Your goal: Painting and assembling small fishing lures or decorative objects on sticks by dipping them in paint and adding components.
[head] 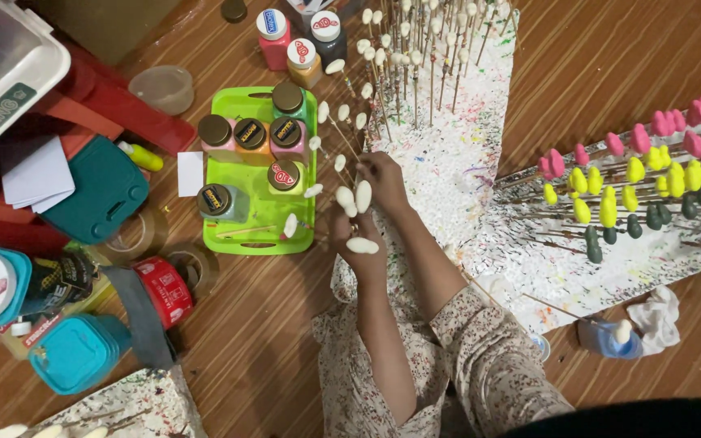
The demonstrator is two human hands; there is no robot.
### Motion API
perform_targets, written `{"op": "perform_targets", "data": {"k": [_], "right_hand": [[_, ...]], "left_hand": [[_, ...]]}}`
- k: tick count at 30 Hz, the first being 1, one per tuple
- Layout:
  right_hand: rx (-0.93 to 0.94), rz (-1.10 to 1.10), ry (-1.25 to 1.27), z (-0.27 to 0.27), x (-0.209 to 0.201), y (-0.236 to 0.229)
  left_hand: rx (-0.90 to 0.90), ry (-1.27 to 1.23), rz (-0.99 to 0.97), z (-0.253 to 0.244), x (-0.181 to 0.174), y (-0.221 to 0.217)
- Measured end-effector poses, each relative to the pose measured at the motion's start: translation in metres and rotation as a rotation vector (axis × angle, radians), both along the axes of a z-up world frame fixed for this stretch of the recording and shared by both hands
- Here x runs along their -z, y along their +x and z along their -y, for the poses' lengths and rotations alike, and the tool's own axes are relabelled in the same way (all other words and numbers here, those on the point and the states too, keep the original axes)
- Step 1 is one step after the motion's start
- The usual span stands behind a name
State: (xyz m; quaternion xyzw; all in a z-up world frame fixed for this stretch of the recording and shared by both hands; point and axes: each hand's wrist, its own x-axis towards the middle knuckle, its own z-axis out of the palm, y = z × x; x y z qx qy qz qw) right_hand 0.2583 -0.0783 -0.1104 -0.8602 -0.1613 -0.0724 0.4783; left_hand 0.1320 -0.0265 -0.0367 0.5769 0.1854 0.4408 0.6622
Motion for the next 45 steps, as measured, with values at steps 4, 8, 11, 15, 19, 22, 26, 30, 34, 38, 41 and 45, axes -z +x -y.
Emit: {"op": "perform_targets", "data": {"k": [4,8,11,15,19,22,26,30,34,38,41,45], "right_hand": [[-0.017,0.012,0.038,0.0,0.008,0.005],[0.01,-0.037,0.265,-0.007,0.009,0.004],[0.019,-0.067,0.402,-0.013,-0.009,-0.009],[0.051,-0.155,0.478,0.003,-0.021,-0.033],[0.008,-0.039,0.418,0.015,-0.05,-0.063],[-0.04,-0.039,0.44,0.026,-0.051,-0.072],[-0.073,-0.028,0.471,0.024,-0.058,-0.08],[-0.118,0.032,0.463,0.018,-0.075,-0.086],[-0.147,0.045,0.461,0.019,-0.074,-0.086],[-0.183,0.01,0.461,0.02,-0.069,-0.078],[-0.156,-0.032,0.387,0.022,-0.052,-0.056],[0.085,-0.002,0.195,0.011,-0.05,-0.029]], "left_hand": [[0.004,-0.005,0.059,-0.005,-0.063,-0.002],[0.17,-0.164,0.233,-0.01,-0.081,-0.005],[0.243,-0.26,0.263,-0.012,-0.079,-0.008],[0.372,-0.586,0.353,-0.018,-0.09,-0.012],[0.207,-0.228,0.342,-0.016,-0.084,0.0],[0.228,-0.135,0.284,-0.014,-0.086,-0.001],[0.461,-0.358,0.383,-0.006,-0.063,-0.008],[0.491,-0.16,0.254,-0.009,-0.059,-0.012],[0.451,-0.089,0.179,-0.01,-0.052,-0.013],[0.347,-0.006,0.029,-0.011,-0.042,-0.014],[0.257,-0.097,0.075,-0.01,-0.017,-0.011],[0.191,-0.532,0.238,-0.005,-0.028,-0.012]]}}
